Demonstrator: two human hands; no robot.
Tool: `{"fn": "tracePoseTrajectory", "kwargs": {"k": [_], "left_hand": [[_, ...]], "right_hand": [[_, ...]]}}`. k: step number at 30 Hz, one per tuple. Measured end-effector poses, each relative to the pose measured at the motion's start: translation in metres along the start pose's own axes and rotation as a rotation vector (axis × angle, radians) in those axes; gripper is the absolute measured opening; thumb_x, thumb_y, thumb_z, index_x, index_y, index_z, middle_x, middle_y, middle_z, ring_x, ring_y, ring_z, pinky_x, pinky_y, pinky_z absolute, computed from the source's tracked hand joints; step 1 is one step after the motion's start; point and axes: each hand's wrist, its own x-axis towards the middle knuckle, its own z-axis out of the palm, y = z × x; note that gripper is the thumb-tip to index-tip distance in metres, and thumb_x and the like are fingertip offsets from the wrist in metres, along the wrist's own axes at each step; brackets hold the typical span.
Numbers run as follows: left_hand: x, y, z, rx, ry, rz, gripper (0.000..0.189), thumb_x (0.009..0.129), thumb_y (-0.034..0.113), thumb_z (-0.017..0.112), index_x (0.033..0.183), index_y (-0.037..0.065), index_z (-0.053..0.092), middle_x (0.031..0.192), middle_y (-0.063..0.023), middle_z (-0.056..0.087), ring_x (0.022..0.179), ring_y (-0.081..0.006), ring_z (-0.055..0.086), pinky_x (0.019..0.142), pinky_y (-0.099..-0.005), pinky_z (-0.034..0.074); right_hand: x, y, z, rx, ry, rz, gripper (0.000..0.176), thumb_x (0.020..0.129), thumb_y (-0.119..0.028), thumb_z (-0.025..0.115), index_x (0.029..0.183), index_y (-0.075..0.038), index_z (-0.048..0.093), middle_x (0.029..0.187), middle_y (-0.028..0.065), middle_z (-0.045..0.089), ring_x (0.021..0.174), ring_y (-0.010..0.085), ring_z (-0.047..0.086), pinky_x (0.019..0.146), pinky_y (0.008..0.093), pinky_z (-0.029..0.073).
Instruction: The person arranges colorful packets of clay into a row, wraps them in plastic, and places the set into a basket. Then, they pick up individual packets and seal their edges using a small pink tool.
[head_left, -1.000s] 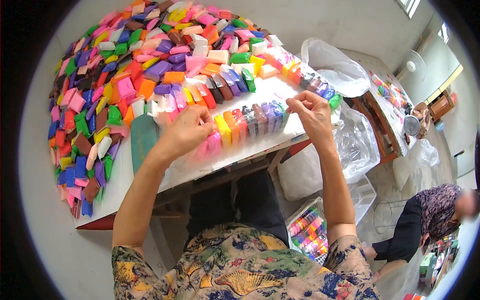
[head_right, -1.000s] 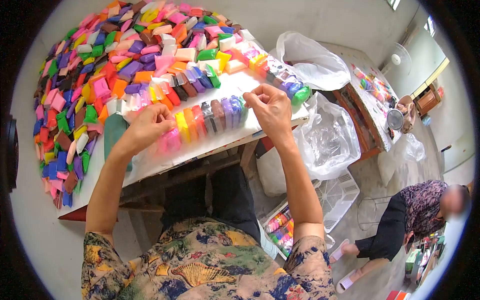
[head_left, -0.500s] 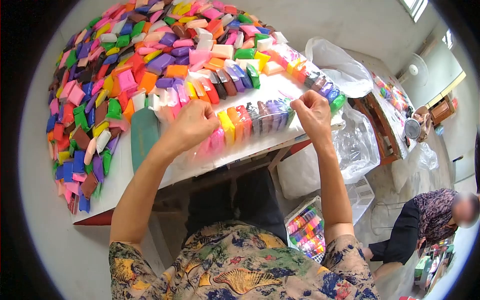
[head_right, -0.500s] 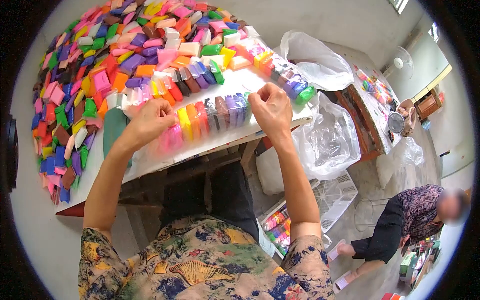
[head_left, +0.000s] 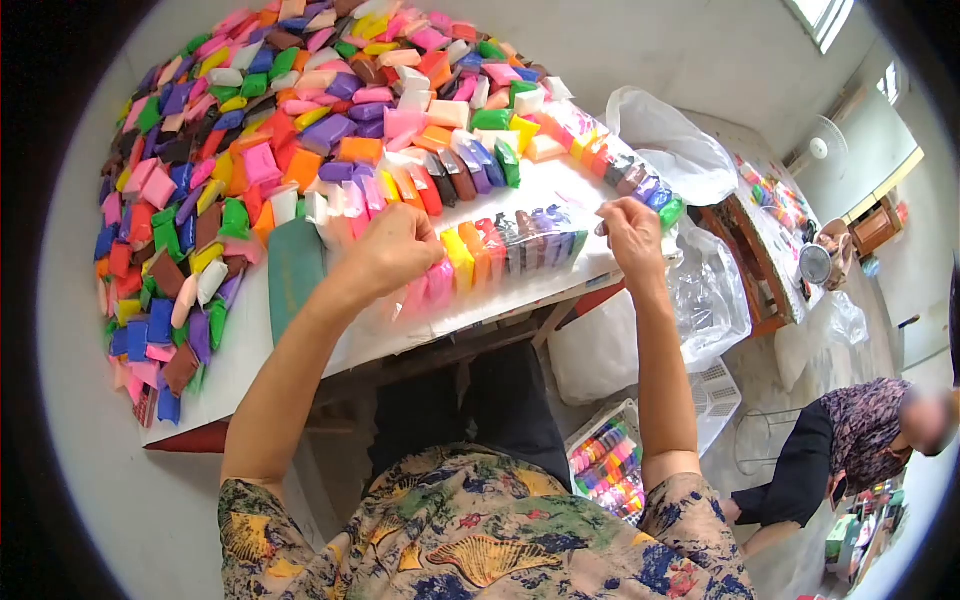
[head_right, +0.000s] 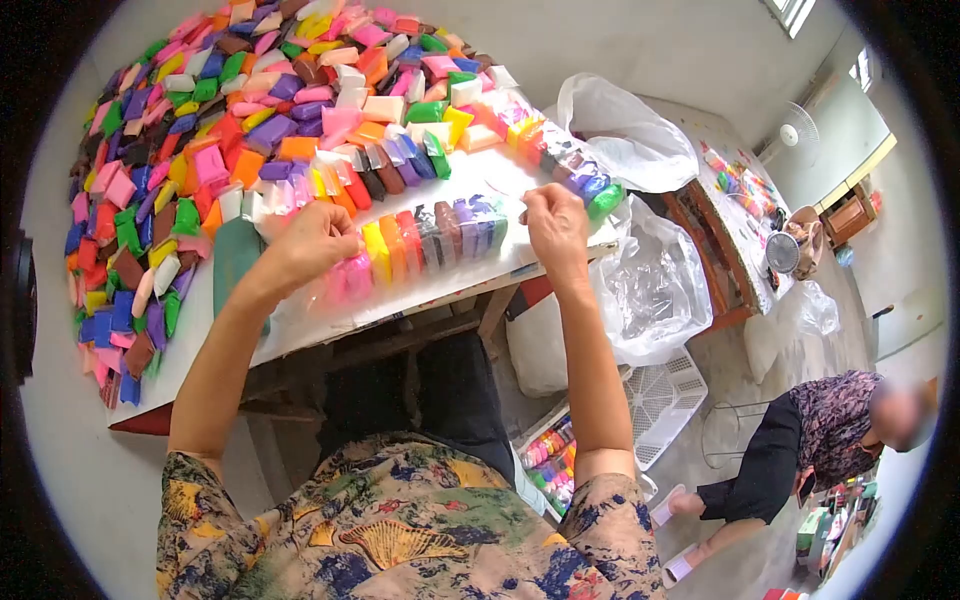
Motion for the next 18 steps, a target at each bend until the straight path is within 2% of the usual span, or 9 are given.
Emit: {"fn": "tracePoseTrajectory", "kwargs": {"k": [2, 5, 7, 9, 14, 17, 18], "left_hand": [[0.002, -0.003, 0.002, -0.041, -0.011, -0.015, 0.012, 0.078, 0.010, 0.066, 0.076, 0.001, 0.059, 0.071, 0.0003, 0.055, 0.065, -0.0074, 0.052, 0.056, -0.0260, 0.042], [-0.001, -0.001, 0.002, -0.038, 0.011, 0.018, 0.011, 0.079, 0.009, 0.066, 0.076, 0.001, 0.058, 0.071, 0.0005, 0.055, 0.066, -0.0074, 0.051, 0.057, -0.0262, 0.042], [0.000, -0.005, 0.005, -0.039, 0.032, 0.020, 0.011, 0.079, 0.009, 0.066, 0.076, 0.001, 0.058, 0.071, 0.0008, 0.054, 0.066, -0.0076, 0.051, 0.057, -0.0264, 0.042], [0.001, -0.005, 0.003, -0.039, 0.033, 0.023, 0.012, 0.079, 0.010, 0.066, 0.076, 0.001, 0.058, 0.071, 0.0010, 0.054, 0.066, -0.0077, 0.051, 0.057, -0.0265, 0.041], [-0.005, 0.000, 0.001, -0.053, 0.020, 0.040, 0.013, 0.080, 0.011, 0.066, 0.076, 0.002, 0.058, 0.072, 0.0010, 0.053, 0.067, -0.0075, 0.051, 0.057, -0.0263, 0.041], [-0.001, -0.006, 0.004, -0.050, 0.053, 0.041, 0.018, 0.077, 0.012, 0.065, 0.074, -0.005, 0.060, 0.074, -0.0136, 0.062, 0.071, -0.0173, 0.061, 0.064, -0.0351, 0.049], [-0.001, -0.006, 0.004, -0.057, 0.035, 0.033, 0.016, 0.078, 0.012, 0.066, 0.076, -0.003, 0.059, 0.074, -0.0088, 0.060, 0.070, -0.0136, 0.057, 0.062, -0.0318, 0.046]], "right_hand": [[-0.005, -0.013, -0.002, -0.360, 0.282, -0.096, 0.010, 0.087, -0.009, 0.064, 0.091, 0.000, 0.067, 0.074, 0.0124, 0.066, 0.067, 0.0283, 0.064, 0.068, 0.0380, 0.051], [-0.020, -0.037, -0.001, -0.345, 0.377, -0.676, 0.011, 0.087, -0.004, 0.061, 0.096, -0.003, 0.067, 0.085, 0.0154, 0.066, 0.079, 0.0369, 0.063, 0.075, 0.0443, 0.051], [-0.034, -0.047, 0.006, -0.350, 0.178, -0.881, 0.020, 0.079, 0.001, 0.062, 0.097, -0.004, 0.066, 0.091, 0.0112, 0.063, 0.090, 0.0323, 0.062, 0.080, 0.0441, 0.048], [-0.046, -0.051, 0.013, -0.448, 0.024, -0.971, 0.024, 0.076, 0.000, 0.063, 0.099, -0.005, 0.066, 0.095, 0.0089, 0.065, 0.095, 0.0296, 0.061, 0.084, 0.0430, 0.046], [-0.040, -0.027, 0.019, -0.551, -0.017, -0.991, 0.027, 0.075, -0.003, 0.064, 0.102, -0.005, 0.066, 0.101, 0.0082, 0.066, 0.099, 0.0294, 0.060, 0.088, 0.0434, 0.046], [-0.039, -0.018, 0.013, -0.540, -0.035, -0.962, 0.027, 0.075, -0.003, 0.062, 0.102, -0.004, 0.066, 0.103, 0.0097, 0.065, 0.100, 0.0308, 0.059, 0.088, 0.0441, 0.047], [-0.037, -0.016, 0.011, -0.530, -0.039, -0.950, 0.027, 0.076, -0.003, 0.062, 0.102, -0.004, 0.065, 0.103, 0.0103, 0.065, 0.100, 0.0313, 0.059, 0.089, 0.0444, 0.047]]}}
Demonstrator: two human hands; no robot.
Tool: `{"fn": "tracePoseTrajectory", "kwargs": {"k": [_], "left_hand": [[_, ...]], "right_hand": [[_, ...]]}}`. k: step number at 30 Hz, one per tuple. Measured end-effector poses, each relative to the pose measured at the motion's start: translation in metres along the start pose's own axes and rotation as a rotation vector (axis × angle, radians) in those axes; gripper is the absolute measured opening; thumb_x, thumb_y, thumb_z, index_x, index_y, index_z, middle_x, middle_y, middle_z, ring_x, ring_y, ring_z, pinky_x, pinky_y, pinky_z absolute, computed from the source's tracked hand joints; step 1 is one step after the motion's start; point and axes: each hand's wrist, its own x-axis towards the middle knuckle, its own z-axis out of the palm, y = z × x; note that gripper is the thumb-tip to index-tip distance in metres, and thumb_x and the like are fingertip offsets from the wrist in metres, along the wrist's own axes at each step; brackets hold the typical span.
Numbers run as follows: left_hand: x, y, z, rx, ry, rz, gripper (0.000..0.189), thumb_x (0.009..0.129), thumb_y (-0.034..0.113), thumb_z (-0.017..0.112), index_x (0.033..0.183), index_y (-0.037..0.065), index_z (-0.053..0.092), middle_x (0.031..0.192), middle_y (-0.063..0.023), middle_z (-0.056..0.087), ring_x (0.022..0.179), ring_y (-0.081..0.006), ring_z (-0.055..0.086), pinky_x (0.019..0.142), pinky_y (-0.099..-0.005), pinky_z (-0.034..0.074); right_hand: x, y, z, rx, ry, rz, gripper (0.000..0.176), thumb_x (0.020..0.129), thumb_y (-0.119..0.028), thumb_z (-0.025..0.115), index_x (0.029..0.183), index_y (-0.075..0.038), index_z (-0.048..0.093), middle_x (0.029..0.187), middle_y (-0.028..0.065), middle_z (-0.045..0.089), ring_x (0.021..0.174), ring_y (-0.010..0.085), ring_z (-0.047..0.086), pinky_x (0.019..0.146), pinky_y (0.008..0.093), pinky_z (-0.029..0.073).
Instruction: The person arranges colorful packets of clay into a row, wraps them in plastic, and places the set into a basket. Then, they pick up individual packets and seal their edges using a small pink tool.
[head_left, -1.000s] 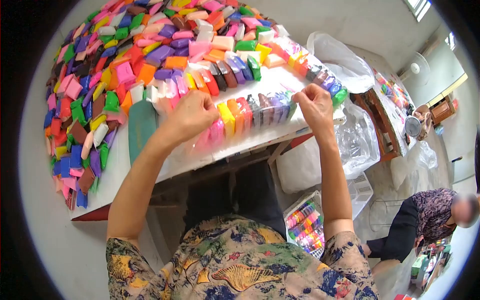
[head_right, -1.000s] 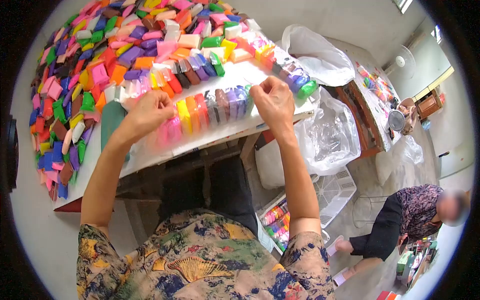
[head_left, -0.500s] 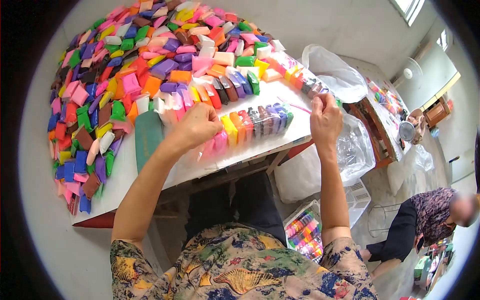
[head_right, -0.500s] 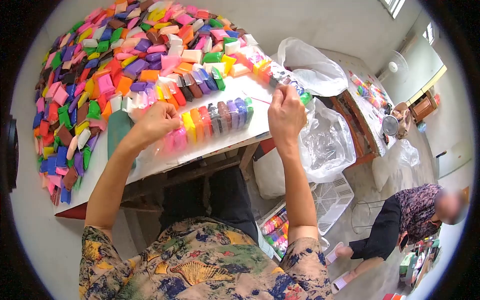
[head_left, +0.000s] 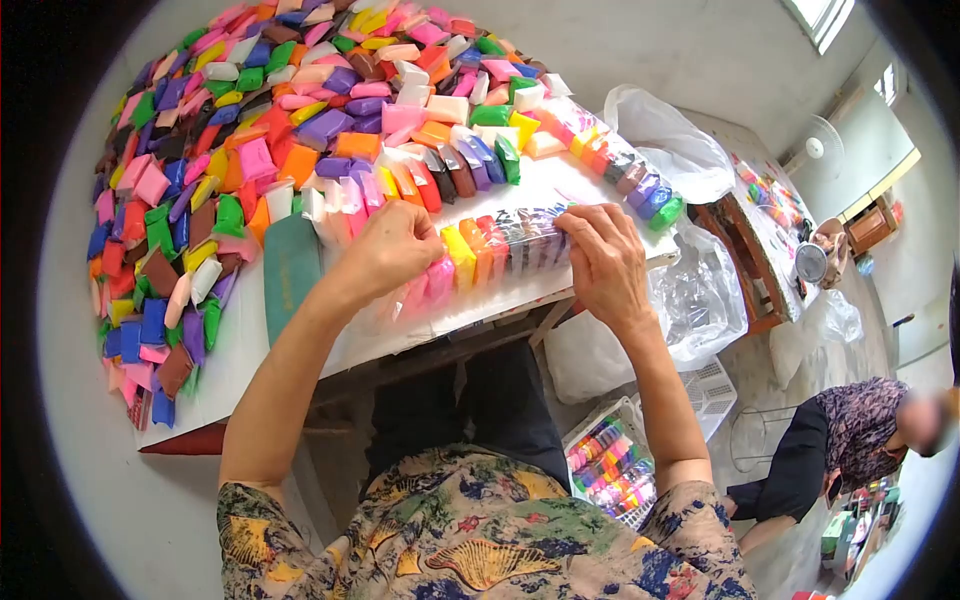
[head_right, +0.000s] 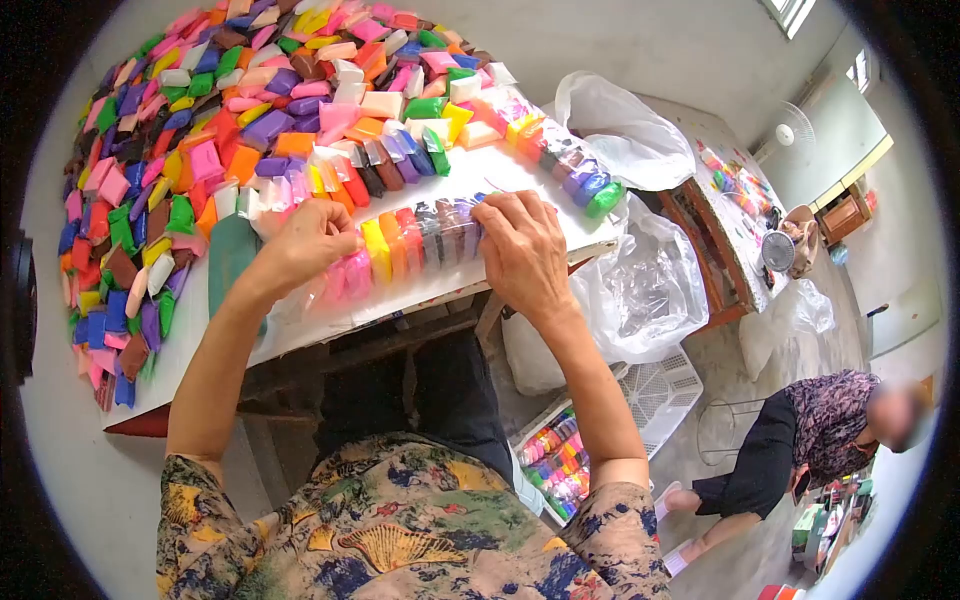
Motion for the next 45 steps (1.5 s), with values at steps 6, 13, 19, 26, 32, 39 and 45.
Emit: {"fn": "tracePoseTrajectory", "kwargs": {"k": [6, 13, 19, 26, 32, 39, 45], "left_hand": [[-0.006, 0.008, -0.003, -0.033, 0.000, -0.020, 0.019, 0.078, 0.013, 0.066, 0.075, -0.005, 0.060, 0.074, -0.0128, 0.062, 0.071, -0.0168, 0.061, 0.064, -0.0345, 0.049], [-0.003, 0.008, -0.003, -0.017, -0.033, -0.024, 0.015, 0.081, 0.012, 0.068, 0.078, 0.000, 0.060, 0.074, -0.0034, 0.058, 0.069, -0.0098, 0.055, 0.060, -0.0274, 0.044], [-0.001, 0.002, -0.001, -0.013, -0.040, -0.022, 0.014, 0.083, 0.013, 0.070, 0.081, 0.002, 0.060, 0.073, 0.0016, 0.056, 0.068, -0.0060, 0.053, 0.058, -0.0239, 0.042], [-0.004, 0.011, -0.008, -0.012, -0.077, -0.051, 0.015, 0.083, 0.013, 0.070, 0.081, 0.003, 0.060, 0.072, 0.0019, 0.056, 0.067, -0.0057, 0.053, 0.057, -0.0241, 0.042], [0.000, 0.008, -0.005, 0.013, -0.078, -0.023, 0.015, 0.082, 0.014, 0.069, 0.079, 0.003, 0.060, 0.071, 0.0019, 0.056, 0.064, -0.0061, 0.052, 0.055, -0.0248, 0.042], [0.001, 0.019, 0.000, 0.019, -0.071, -0.035, 0.015, 0.082, 0.014, 0.070, 0.079, 0.003, 0.060, 0.071, 0.0013, 0.057, 0.065, -0.0063, 0.053, 0.055, -0.0254, 0.042], [0.009, 0.024, 0.009, -0.006, -0.116, -0.038, 0.015, 0.083, 0.014, 0.070, 0.079, 0.002, 0.062, 0.072, -0.0010, 0.060, 0.065, -0.0072, 0.056, 0.055, -0.0256, 0.044]], "right_hand": [[-0.007, 0.013, 0.005, 0.073, 0.056, 0.036, 0.025, 0.076, 0.000, 0.058, 0.100, -0.002, 0.065, 0.104, 0.0135, 0.065, 0.100, 0.0340, 0.059, 0.091, 0.0445, 0.047], [-0.012, 0.036, -0.002, 0.045, 0.197, 0.276, 0.022, 0.084, -0.004, 0.051, 0.099, 0.000, 0.068, 0.105, 0.0141, 0.068, 0.100, 0.0319, 0.061, 0.092, 0.0432, 0.045], [0.009, -0.002, -0.013, 0.066, 0.182, 0.076, 0.027, 0.080, -0.003, 0.057, 0.105, -0.001, 0.067, 0.107, 0.0148, 0.066, 0.104, 0.0329, 0.060, 0.093, 0.0438, 0.044], [0.006, -0.008, 0.007, 0.172, -0.056, -0.101, 0.026, 0.077, -0.006, 0.061, 0.103, -0.003, 0.066, 0.107, 0.0123, 0.064, 0.102, 0.0330, 0.059, 0.094, 0.0465, 0.046], [0.005, 0.019, -0.003, -0.056, 0.114, 0.042, 0.021, 0.078, -0.007, 0.060, 0.098, -0.001, 0.067, 0.103, 0.0138, 0.065, 0.100, 0.0331, 0.059, 0.090, 0.0471, 0.046], [0.025, -0.050, 0.020, 0.252, -0.043, -0.116, 0.031, 0.076, -0.005, 0.059, 0.105, -0.003, 0.068, 0.110, 0.0130, 0.064, 0.101, 0.0321, 0.059, 0.092, 0.0452, 0.046], [0.008, -0.002, 0.010, 0.256, -0.017, -0.081, 0.020, 0.082, -0.006, 0.058, 0.099, -0.002, 0.069, 0.103, 0.0123, 0.066, 0.099, 0.0312, 0.060, 0.092, 0.0441, 0.045]]}}
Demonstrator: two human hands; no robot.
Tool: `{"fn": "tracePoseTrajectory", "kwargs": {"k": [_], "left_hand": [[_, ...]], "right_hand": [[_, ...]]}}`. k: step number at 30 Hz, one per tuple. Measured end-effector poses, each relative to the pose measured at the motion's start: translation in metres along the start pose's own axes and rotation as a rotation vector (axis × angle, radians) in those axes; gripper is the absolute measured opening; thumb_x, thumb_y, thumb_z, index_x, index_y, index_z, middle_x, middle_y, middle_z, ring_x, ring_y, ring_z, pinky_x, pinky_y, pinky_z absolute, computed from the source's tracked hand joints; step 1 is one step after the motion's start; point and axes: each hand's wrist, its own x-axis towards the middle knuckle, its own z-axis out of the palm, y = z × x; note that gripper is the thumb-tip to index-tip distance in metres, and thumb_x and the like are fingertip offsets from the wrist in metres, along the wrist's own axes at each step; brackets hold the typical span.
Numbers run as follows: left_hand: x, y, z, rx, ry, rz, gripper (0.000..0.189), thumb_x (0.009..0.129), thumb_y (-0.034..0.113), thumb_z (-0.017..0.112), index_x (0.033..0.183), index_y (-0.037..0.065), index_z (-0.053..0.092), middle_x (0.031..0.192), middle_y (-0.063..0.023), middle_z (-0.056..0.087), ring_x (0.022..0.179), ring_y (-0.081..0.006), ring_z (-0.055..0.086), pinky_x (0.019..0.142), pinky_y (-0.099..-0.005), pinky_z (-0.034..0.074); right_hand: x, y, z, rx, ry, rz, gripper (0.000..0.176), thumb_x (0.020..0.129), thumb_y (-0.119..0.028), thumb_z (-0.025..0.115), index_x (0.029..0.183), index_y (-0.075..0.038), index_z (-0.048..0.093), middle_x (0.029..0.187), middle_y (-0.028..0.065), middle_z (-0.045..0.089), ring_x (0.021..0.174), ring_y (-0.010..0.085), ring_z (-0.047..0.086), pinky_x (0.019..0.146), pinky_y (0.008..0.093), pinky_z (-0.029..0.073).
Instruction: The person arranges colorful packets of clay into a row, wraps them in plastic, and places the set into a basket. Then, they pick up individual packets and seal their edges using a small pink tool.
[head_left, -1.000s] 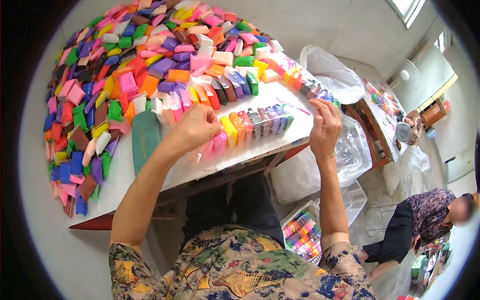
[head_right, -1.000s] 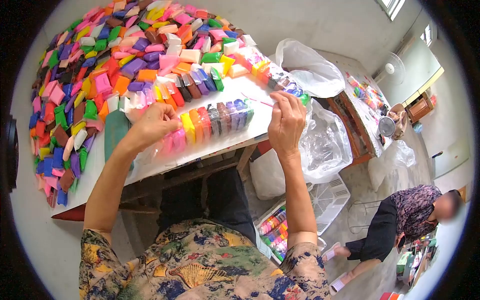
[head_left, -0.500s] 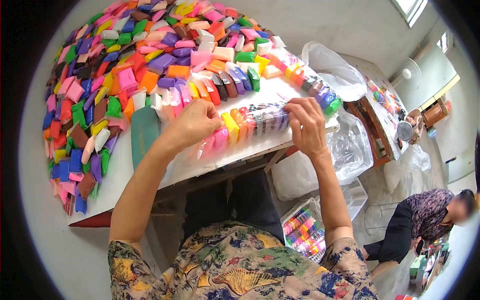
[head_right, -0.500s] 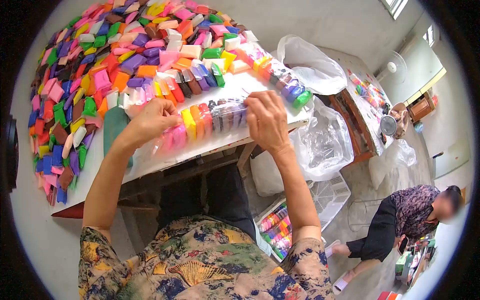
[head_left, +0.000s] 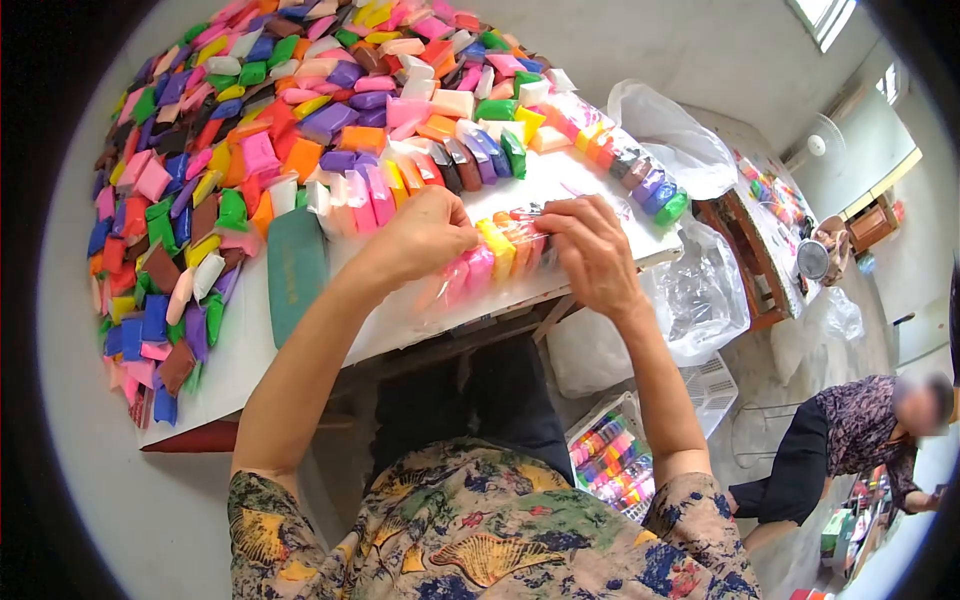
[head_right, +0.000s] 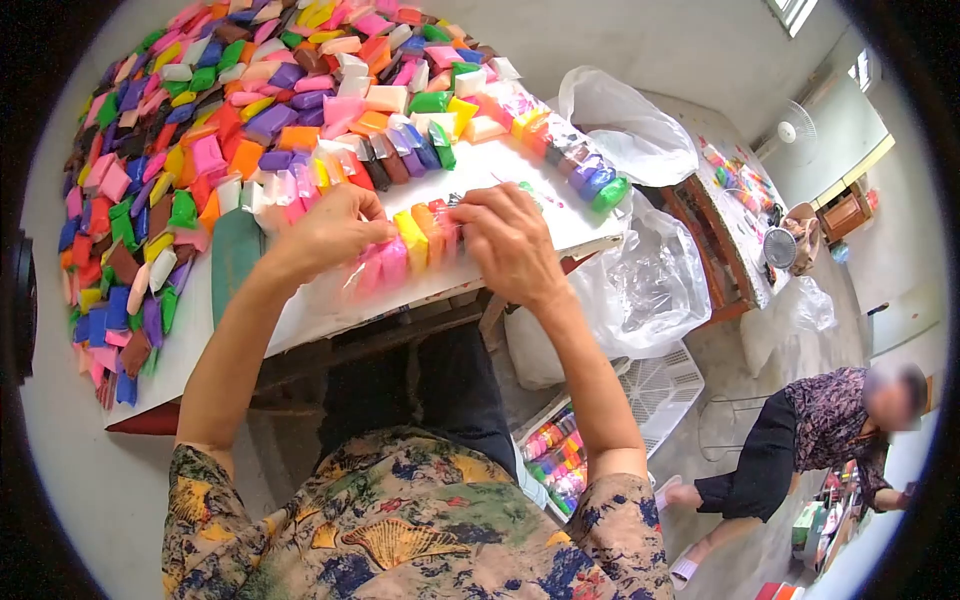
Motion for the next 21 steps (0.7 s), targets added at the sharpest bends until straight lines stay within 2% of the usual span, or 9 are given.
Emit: {"fn": "tracePoseTrajectory", "kwargs": {"k": [3, 7, 8, 10, 13, 15, 18, 21], "left_hand": [[0.007, -0.001, 0.002, -0.013, -0.021, 0.020, 0.015, 0.084, 0.013, 0.070, 0.079, 0.002, 0.062, 0.071, -0.0018, 0.060, 0.063, -0.0081, 0.057, 0.055, -0.0264, 0.045], [0.007, 0.000, 0.000, -0.031, -0.051, 0.016, 0.013, 0.085, 0.011, 0.069, 0.079, 0.001, 0.063, 0.069, -0.0025, 0.061, 0.060, -0.0090, 0.058, 0.053, -0.0271, 0.045], [0.007, 0.000, 0.000, -0.029, -0.053, 0.010, 0.013, 0.085, 0.011, 0.069, 0.079, 0.001, 0.063, 0.068, -0.0027, 0.061, 0.060, -0.0092, 0.058, 0.052, -0.0273, 0.045], [0.007, -0.005, 0.006, -0.039, -0.024, 0.017, 0.013, 0.085, 0.010, 0.069, 0.078, 0.001, 0.062, 0.069, -0.0027, 0.061, 0.060, -0.0090, 0.058, 0.052, -0.0266, 0.046], [0.011, -0.006, 0.005, -0.040, -0.017, 0.041, 0.014, 0.085, 0.011, 0.070, 0.078, 0.002, 0.062, 0.069, -0.0022, 0.061, 0.060, -0.0090, 0.058, 0.052, -0.0261, 0.046], [0.008, -0.001, 0.003, -0.080, -0.022, 0.018, 0.014, 0.084, 0.012, 0.070, 0.079, 0.002, 0.062, 0.069, -0.0020, 0.061, 0.060, -0.0091, 0.058, 0.052, -0.0257, 0.046], [0.004, 0.001, -0.002, -0.139, -0.064, 0.005, 0.015, 0.087, 0.015, 0.070, 0.082, 0.002, 0.063, 0.069, -0.0017, 0.061, 0.059, -0.0085, 0.059, 0.052, -0.0249, 0.047], [0.001, 0.004, -0.010, -0.214, -0.134, -0.008, 0.018, 0.092, 0.019, 0.068, 0.088, 0.002, 0.064, 0.069, -0.0018, 0.062, 0.058, -0.0086, 0.060, 0.053, -0.0250, 0.049]], "right_hand": [[-0.017, 0.029, -0.018, 0.022, 0.066, 0.122, 0.019, 0.087, -0.008, 0.054, 0.095, -0.001, 0.069, 0.100, 0.0146, 0.067, 0.099, 0.0326, 0.061, 0.094, 0.0441, 0.045], [-0.025, 0.053, -0.035, -0.175, 0.103, 0.108, 0.025, 0.093, -0.015, 0.049, 0.092, 0.000, 0.069, 0.102, 0.0155, 0.068, 0.098, 0.0333, 0.061, 0.092, 0.0432, 0.045], [-0.027, 0.056, -0.035, -0.306, 0.157, 0.167, 0.024, 0.093, -0.015, 0.050, 0.093, 0.000, 0.069, 0.103, 0.0157, 0.069, 0.098, 0.0334, 0.062, 0.091, 0.0425, 0.045], [-0.016, 0.035, -0.041, -0.360, 0.227, 0.192, 0.021, 0.091, -0.014, 0.055, 0.096, 0.001, 0.069, 0.104, 0.0160, 0.068, 0.098, 0.0331, 0.062, 0.091, 0.0426, 0.045], [0.011, -0.013, -0.022, -0.040, 0.238, 0.078, 0.018, 0.084, 0.000, 0.060, 0.100, 0.002, 0.068, 0.102, 0.0169, 0.067, 0.096, 0.0348, 0.064, 0.084, 0.0433, 0.050], [0.025, -0.045, -0.004, 0.313, 0.076, 0.141, 0.017, 0.084, 0.002, 0.058, 0.100, 0.002, 0.066, 0.097, 0.0175, 0.066, 0.087, 0.0342, 0.066, 0.078, 0.0394, 0.052], [0.030, -0.048, 0.025, 0.405, 0.040, 0.280, 0.013, 0.084, 0.002, 0.058, 0.096, 0.000, 0.064, 0.090, 0.0155, 0.066, 0.084, 0.0324, 0.066, 0.076, 0.0398, 0.052], [0.032, -0.047, 0.031, 0.330, 0.008, 0.323, 0.011, 0.086, 0.003, 0.057, 0.095, 0.002, 0.064, 0.091, 0.0126, 0.068, 0.080, 0.0219, 0.068, 0.073, 0.0321, 0.053]]}}
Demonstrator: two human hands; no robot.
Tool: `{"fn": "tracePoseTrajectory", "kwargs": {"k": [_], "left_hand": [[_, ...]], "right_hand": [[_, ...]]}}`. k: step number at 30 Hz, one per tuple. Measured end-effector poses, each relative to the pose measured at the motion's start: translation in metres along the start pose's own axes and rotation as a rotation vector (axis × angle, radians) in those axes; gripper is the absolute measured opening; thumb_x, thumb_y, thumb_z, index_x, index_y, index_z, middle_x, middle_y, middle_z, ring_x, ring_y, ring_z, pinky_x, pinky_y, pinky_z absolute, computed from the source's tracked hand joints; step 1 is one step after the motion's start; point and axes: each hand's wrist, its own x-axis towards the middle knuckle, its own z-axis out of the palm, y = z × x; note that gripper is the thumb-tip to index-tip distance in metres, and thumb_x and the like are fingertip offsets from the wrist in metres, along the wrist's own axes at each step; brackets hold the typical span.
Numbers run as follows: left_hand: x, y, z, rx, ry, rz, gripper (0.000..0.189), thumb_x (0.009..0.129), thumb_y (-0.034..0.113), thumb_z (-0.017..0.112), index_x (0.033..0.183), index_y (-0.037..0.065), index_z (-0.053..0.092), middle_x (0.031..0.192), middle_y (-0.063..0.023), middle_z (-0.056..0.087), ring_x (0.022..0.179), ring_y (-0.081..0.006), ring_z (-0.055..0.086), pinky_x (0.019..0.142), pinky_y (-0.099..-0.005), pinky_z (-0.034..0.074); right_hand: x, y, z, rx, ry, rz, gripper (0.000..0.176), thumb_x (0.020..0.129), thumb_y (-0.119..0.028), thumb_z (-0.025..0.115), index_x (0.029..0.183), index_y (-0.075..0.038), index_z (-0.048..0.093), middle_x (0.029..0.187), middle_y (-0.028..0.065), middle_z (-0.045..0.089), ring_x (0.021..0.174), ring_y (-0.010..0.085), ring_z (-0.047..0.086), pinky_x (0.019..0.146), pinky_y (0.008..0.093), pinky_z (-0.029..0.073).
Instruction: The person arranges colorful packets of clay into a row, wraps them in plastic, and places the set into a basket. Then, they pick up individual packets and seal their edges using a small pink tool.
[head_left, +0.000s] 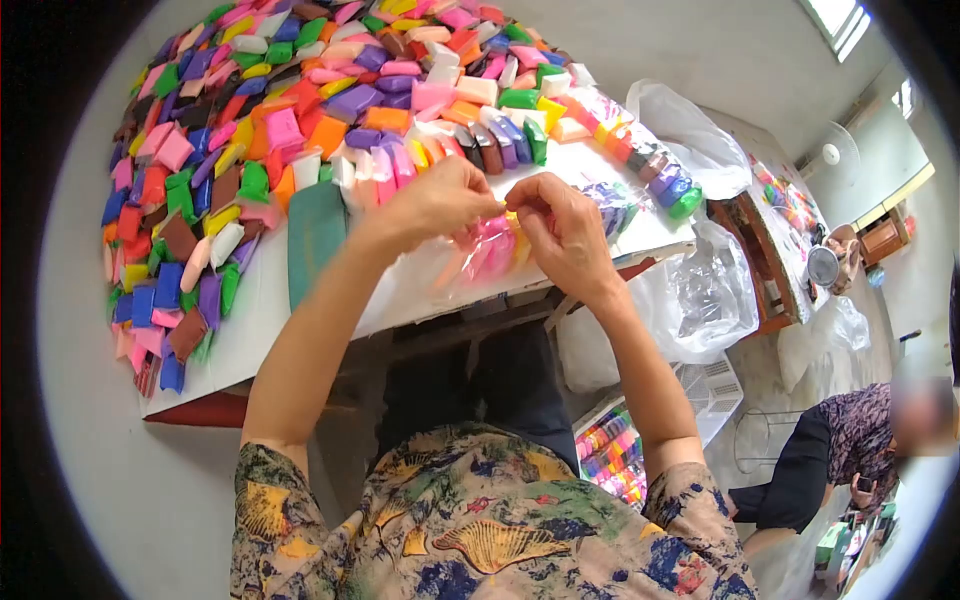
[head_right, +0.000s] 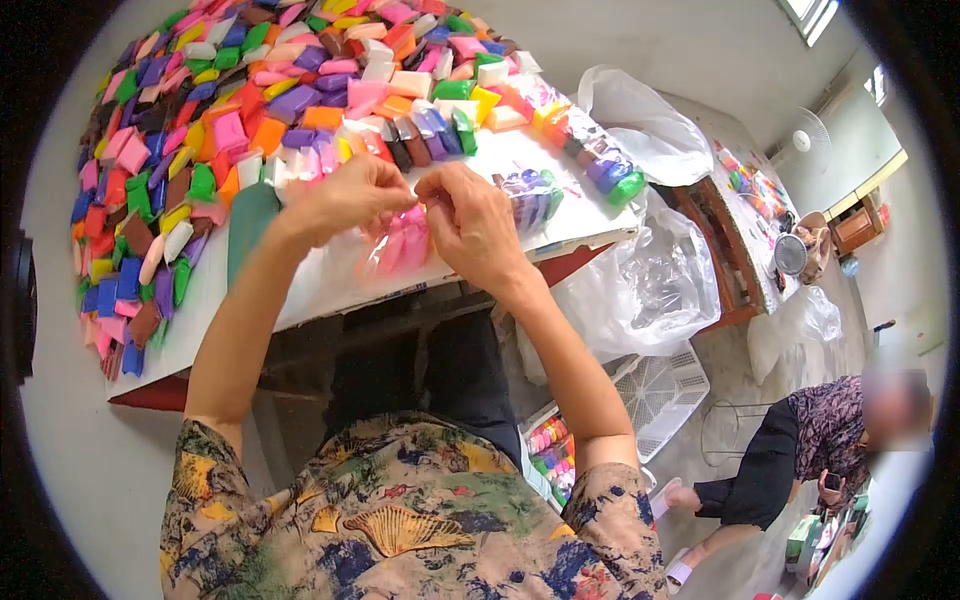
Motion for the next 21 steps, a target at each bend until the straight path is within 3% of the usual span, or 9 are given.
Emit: {"fn": "tracePoseTrajectory", "kwargs": {"k": [3, 6, 8, 10, 13, 14, 21], "left_hand": [[-0.020, 0.008, -0.008, -0.084, 0.161, 0.120, 0.023, 0.097, 0.020, 0.062, 0.097, -0.002, 0.066, 0.079, -0.0058, 0.064, 0.064, -0.0108, 0.062, 0.059, -0.0242, 0.051], [-0.055, 0.009, -0.012, 0.018, 0.290, 0.230, 0.023, 0.097, 0.019, 0.059, 0.106, -0.002, 0.066, 0.083, -0.0049, 0.066, 0.073, -0.0113, 0.063, 0.067, -0.0259, 0.053], [-0.088, 0.012, -0.004, 0.203, 0.349, 0.235, 0.028, 0.093, 0.021, 0.067, 0.114, 0.001, 0.065, 0.098, -0.0065, 0.068, 0.094, -0.0153, 0.065, 0.083, -0.0310, 0.053], [-0.115, 0.000, 0.016, 0.402, 0.448, 0.454, 0.044, 0.083, 0.022, 0.078, 0.120, 0.003, 0.063, 0.122, -0.0121, 0.063, 0.117, -0.0245, 0.059, 0.101, -0.0383, 0.046], [-0.130, -0.012, 0.040, 0.578, 0.493, 0.406, 0.062, 0.074, 0.022, 0.085, 0.126, 0.004, 0.059, 0.140, -0.0174, 0.051, 0.132, -0.0324, 0.047, 0.110, -0.0426, 0.037], [-0.130, -0.018, 0.045, 0.569, 0.496, 0.377, 0.069, 0.072, 0.021, 0.086, 0.131, 0.005, 0.055, 0.144, -0.0189, 0.047, 0.135, -0.0359, 0.044, 0.113, -0.0435, 0.034], [-0.126, -0.030, 0.070, 0.413, 0.709, 0.272, 0.073, 0.077, 0.011, 0.079, 0.140, -0.003, 0.043, 0.140, -0.0262, 0.043, 0.130, -0.0412, 0.044, 0.109, -0.0461, 0.037]], "right_hand": [[0.001, -0.002, 0.001, 0.003, -0.077, 0.050, 0.012, 0.082, -0.001, 0.060, 0.093, -0.003, 0.062, 0.083, 0.0124, 0.066, 0.082, 0.0309, 0.065, 0.073, 0.0412, 0.050], [0.002, -0.004, -0.003, 0.013, -0.098, 0.056, 0.011, 0.081, -0.004, 0.062, 0.092, -0.004, 0.063, 0.083, 0.0116, 0.066, 0.081, 0.0310, 0.064, 0.072, 0.0412, 0.050], [0.001, -0.004, -0.003, 0.006, -0.111, 0.056, 0.010, 0.081, -0.006, 0.063, 0.091, -0.004, 0.063, 0.085, 0.0118, 0.066, 0.081, 0.0309, 0.064, 0.073, 0.0412, 0.050], [0.003, -0.003, -0.002, -0.008, -0.107, 0.038, 0.010, 0.081, -0.007, 0.065, 0.090, -0.004, 0.064, 0.088, 0.0120, 0.066, 0.081, 0.0308, 0.064, 0.073, 0.0411, 0.050], [0.002, -0.003, -0.001, -0.009, -0.135, 0.064, 0.012, 0.082, -0.008, 0.066, 0.094, -0.005, 0.067, 0.093, 0.0119, 0.066, 0.082, 0.0311, 0.065, 0.073, 0.0412, 0.051], [0.000, -0.003, 0.000, -0.001, -0.128, 0.064, 0.013, 0.082, -0.008, 0.066, 0.095, -0.005, 0.067, 0.094, 0.0117, 0.066, 0.083, 0.0311, 0.064, 0.075, 0.0412, 0.050], [0.001, -0.005, -0.003, -0.004, -0.139, 0.051, 0.017, 0.084, -0.010, 0.065, 0.100, -0.006, 0.069, 0.097, 0.0113, 0.066, 0.092, 0.0306, 0.063, 0.084, 0.0415, 0.048]]}}
